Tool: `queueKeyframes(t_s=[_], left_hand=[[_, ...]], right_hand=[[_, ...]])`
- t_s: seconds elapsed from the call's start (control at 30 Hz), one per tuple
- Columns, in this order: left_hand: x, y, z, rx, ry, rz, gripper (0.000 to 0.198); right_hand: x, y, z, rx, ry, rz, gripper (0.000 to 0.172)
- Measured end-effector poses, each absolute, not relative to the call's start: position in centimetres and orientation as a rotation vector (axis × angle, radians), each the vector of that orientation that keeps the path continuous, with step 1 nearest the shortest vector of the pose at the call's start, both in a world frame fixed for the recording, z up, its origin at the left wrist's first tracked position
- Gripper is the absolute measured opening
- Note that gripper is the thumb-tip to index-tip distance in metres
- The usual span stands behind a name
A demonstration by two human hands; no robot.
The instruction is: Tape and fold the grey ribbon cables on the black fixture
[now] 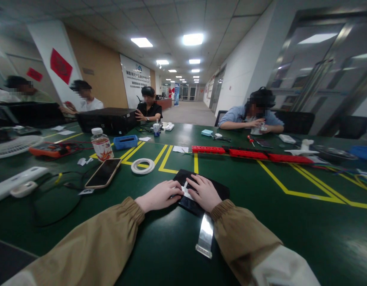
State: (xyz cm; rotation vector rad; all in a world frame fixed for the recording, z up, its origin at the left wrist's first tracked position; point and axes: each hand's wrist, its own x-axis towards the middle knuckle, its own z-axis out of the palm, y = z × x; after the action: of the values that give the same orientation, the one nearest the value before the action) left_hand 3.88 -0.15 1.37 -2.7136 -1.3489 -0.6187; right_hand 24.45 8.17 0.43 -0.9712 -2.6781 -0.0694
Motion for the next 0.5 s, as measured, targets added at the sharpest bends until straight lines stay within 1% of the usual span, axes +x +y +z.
queueKeyframes(t_s=[0.2, 0.37, 0.5], left_hand=[[3.8, -0.4, 1.5, -2.712, -1.348, -0.641, 0.021], [3.7, -0.5, 1.4, -2.713, -1.331, -0.665, 0.019], [3.8, -0.8, 1.4, -2.744, -1.285, -0.69, 0.016]], right_hand=[[24.5, 8.3, 0.3, -1.02, -2.635, -0.074, 0.045], [25.2, 8.3, -0.1, -1.029, -2.613, -0.077, 0.055], [25.9, 7.9, -0.7, -0.964, -2.621, -0.126, 0.058]])
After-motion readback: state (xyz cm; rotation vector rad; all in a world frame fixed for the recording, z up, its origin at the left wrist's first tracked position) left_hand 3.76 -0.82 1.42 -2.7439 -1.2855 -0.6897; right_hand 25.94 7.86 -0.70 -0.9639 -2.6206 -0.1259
